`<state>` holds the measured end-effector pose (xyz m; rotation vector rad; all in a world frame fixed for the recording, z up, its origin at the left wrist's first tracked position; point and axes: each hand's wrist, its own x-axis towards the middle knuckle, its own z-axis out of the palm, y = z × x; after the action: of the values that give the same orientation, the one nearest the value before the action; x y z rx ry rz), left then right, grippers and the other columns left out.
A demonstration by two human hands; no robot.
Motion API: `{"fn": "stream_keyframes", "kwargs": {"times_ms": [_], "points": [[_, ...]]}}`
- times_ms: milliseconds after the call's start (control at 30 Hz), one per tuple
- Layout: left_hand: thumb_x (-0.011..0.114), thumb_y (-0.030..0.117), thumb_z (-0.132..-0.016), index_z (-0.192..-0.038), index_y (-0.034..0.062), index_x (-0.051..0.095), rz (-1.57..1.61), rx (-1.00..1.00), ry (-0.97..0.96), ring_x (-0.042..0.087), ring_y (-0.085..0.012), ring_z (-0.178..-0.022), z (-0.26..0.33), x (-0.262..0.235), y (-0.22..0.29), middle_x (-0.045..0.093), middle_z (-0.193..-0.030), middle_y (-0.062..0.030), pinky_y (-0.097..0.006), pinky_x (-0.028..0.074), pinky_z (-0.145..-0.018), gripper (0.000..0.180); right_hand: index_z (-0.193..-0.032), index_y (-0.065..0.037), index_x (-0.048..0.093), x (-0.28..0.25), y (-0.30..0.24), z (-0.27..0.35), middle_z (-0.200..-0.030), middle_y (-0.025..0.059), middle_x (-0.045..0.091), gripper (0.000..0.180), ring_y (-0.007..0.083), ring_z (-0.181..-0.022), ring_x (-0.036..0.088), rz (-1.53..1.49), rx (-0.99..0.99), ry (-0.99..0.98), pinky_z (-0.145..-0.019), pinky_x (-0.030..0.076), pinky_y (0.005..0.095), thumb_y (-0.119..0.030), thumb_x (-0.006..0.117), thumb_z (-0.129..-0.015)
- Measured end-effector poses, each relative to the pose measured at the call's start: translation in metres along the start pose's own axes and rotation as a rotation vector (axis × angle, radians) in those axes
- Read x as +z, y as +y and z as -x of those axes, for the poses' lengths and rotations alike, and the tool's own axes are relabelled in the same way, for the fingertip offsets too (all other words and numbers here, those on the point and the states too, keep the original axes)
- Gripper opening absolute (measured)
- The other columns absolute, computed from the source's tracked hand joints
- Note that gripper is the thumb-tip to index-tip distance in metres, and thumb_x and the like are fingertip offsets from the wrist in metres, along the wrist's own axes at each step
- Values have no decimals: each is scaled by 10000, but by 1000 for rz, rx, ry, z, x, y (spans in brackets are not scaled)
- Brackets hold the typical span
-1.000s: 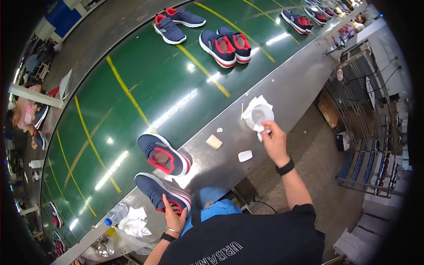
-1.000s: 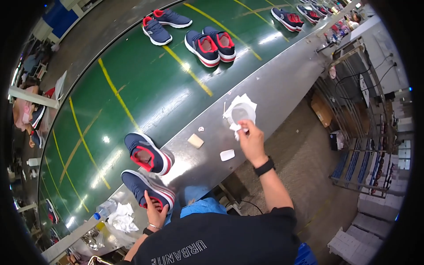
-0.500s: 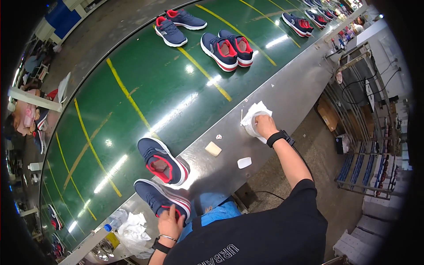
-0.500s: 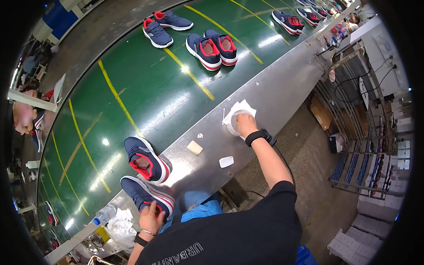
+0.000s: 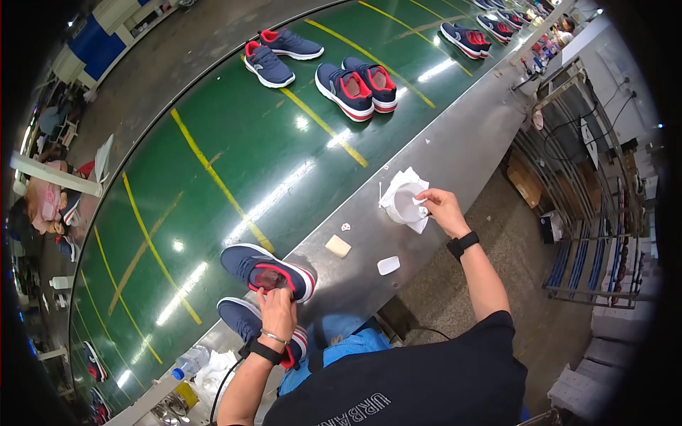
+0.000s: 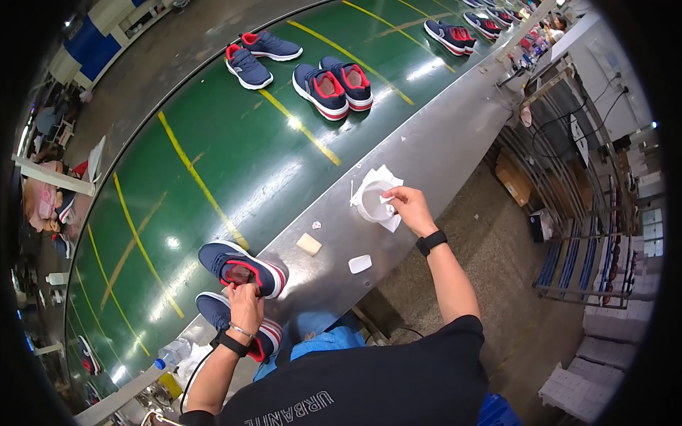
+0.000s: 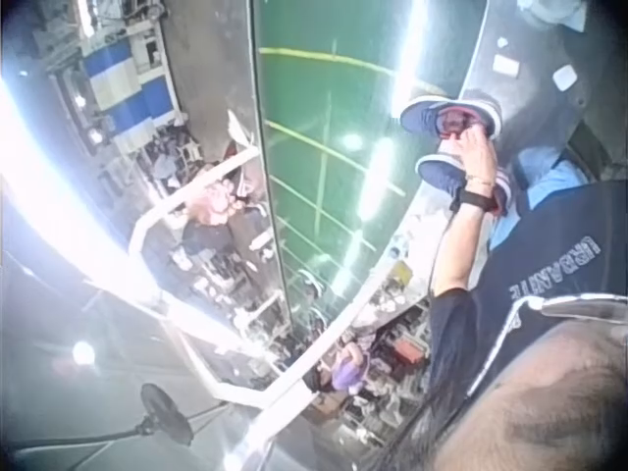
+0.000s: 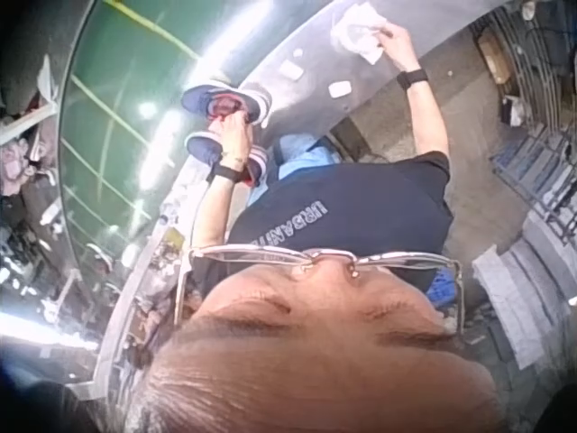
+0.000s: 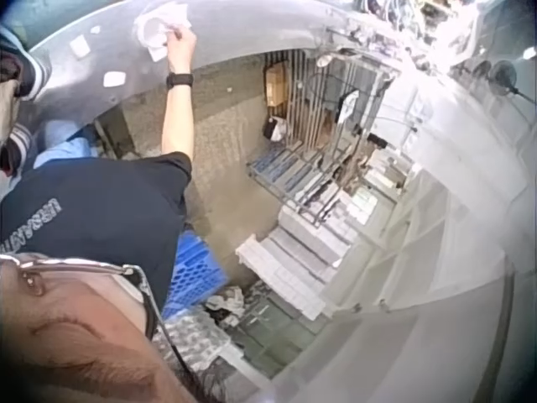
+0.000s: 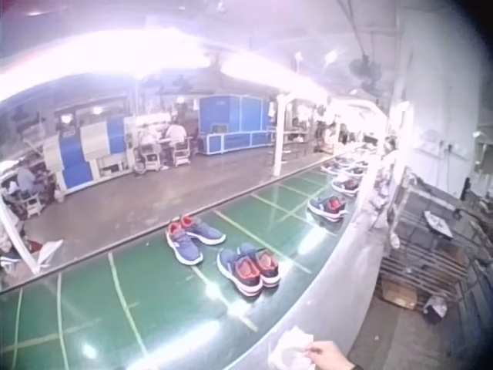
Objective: Inspecting shoes for defects and finishing them by cleaning or removing excess material on an assembly line.
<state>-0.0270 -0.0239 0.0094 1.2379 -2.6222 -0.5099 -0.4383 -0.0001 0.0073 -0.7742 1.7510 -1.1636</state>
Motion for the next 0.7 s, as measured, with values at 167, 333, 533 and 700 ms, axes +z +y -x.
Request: {"fn": "stream_keyframes", "kwargs": {"times_ms": [167,333,533,700], "points": [[616,87,-642,-910,79,496,-172,35,-235,503,-236,-868,16,17,33,514,-827,-65,-476,294,-893,294,-886,6,625,8,5,15,-736,-5,578,142,51,-629,499,-158,10,21,-561,399,191,26,522,-790],[632,30,-658,-946,33,491,210,43,-52,479,-330,-967,29,-26,42,481,-1034,-159,-472,367,-872,320,-930,49,594,23,-34,67,-830,29,592,140,68,-711,522,-286,-50,68,-643,418,191,-44,539,-841],[664,74,-694,-940,-6,518,300,-285,-26,538,-314,-885,122,-49,24,536,-977,-156,-357,455,-754,298,-908,24,581,101,-27,147,-907,51,577,149,104,-820,553,-265,-7,-203,-727,449,233,63,581,-764],[638,236,-748,-981,-65,508,305,-281,-259,529,-390,-925,120,-12,7,535,-1014,-240,-405,440,-792,402,-960,22,555,190,49,213,-925,52,549,217,113,-843,554,-300,147,-329,-757,453,223,94,579,-756]]}}
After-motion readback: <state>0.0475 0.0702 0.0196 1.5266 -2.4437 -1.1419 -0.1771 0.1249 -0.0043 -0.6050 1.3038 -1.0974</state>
